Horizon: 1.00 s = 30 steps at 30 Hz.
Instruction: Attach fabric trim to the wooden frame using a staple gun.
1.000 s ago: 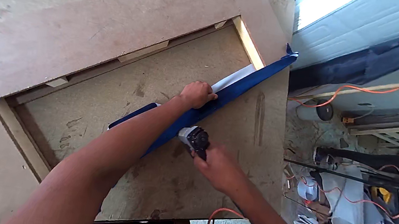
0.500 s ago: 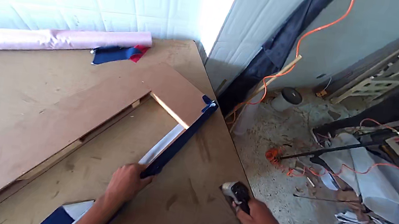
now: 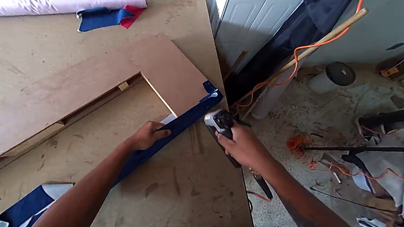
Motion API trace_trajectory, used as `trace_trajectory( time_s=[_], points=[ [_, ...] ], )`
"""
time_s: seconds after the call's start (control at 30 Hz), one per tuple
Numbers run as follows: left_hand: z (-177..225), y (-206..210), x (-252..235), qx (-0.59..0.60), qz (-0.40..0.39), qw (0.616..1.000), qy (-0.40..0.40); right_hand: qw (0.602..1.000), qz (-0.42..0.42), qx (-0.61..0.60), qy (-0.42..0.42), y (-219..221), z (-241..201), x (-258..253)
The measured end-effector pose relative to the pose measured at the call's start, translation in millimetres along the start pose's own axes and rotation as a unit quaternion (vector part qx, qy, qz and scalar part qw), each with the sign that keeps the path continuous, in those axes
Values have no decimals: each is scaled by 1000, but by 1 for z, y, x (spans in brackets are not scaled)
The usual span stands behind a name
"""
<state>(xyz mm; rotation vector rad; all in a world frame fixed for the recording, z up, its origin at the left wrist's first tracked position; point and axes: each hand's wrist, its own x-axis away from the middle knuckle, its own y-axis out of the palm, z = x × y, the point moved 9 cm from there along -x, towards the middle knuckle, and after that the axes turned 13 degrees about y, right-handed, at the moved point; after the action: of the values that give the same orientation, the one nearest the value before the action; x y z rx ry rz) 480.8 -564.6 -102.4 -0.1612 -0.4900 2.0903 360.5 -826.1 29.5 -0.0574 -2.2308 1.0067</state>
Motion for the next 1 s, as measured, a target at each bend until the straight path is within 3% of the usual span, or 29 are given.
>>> trace_trajectory(
  time_s=[0.1, 0.2, 0.6, 1.0],
  points=[
    [0, 0, 0, 18, 32, 999, 31, 998, 6, 55, -1, 4, -22, -33],
    [-6, -1, -4, 27, 12, 999, 37, 995, 3, 102, 16, 7, -33, -46],
    [-24, -11, -2, -3, -22, 999, 33, 989, -11, 132, 59, 66, -73, 13],
    [-31, -9, -2, 6, -40, 998, 39, 987, 34, 138, 72, 93, -69, 13]
  ],
)
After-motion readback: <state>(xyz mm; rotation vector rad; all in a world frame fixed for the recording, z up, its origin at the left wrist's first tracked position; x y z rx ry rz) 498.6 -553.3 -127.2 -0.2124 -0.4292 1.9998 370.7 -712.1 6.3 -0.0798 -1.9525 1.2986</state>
